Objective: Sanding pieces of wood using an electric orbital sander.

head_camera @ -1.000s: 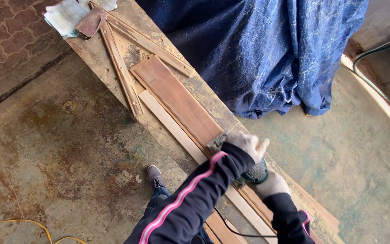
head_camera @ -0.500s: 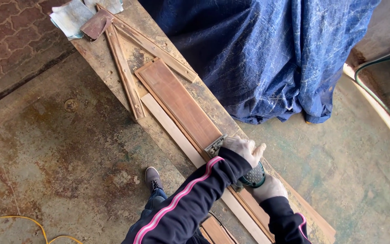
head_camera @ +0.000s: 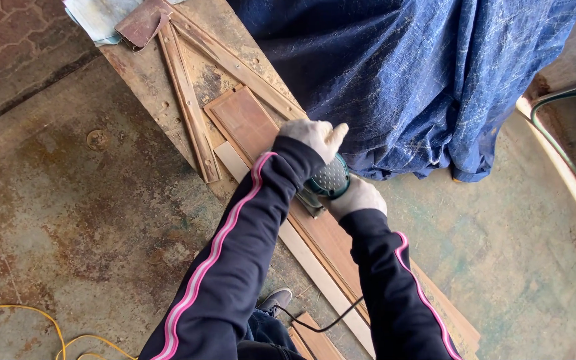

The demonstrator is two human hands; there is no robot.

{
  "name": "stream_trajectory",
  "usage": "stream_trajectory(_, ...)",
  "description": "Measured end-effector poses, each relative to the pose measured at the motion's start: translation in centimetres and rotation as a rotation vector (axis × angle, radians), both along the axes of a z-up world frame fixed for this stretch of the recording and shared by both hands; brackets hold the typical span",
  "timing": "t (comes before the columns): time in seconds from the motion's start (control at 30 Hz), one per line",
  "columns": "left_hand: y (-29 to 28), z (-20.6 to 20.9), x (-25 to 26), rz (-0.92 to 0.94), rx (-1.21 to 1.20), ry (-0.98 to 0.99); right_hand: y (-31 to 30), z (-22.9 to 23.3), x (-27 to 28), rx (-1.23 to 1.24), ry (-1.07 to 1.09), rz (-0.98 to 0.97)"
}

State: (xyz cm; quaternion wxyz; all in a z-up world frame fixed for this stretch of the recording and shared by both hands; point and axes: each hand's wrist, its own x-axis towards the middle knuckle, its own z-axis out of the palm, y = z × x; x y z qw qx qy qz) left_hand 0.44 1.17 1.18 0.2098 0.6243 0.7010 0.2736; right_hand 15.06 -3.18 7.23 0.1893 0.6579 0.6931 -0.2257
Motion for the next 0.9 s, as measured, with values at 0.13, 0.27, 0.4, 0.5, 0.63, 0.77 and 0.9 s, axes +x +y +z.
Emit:
stream_trajectory(0.13,1.3,0.3,-2.6,0.034,0.022,-0.014,1.2,0.3,-2.2,0.069,0.103,-0.005)
stream_trajectory(0.27,0.2,0.8,-1.3,0.026,0.028,0.011,0.5,0.2,-0.7,0.071,0.097,-0.002)
stream_trajectory(0.4,-1.8,1.4,3.1,-0.002,0.010,-0.026,-1.7,-0.1,3.3,0.021,0.017,-0.026)
stream_trajectory(0.5,-4.1,0.8,7.9,-0.051,0.027,-0.061,-4.7,-0.5,7.8,0.020,0.010,-0.089)
stream_trajectory(0.63,-7.5,-0.2,14.5,-0.093,0.134,-0.088,-9.0,-1.6,14.4,0.028,0.049,-0.175)
stream_trajectory(0.77,-11.9,0.5,20.7,-0.216,0.045,-0.075,-14.1,-1.5,20.4,-0.036,0.015,-0.239)
stream_trajectory(0.9,-16.7,1.2,26.9,-0.300,-0.079,-0.058,-19.6,-3.0,27.2,-0.055,0.020,-0.336)
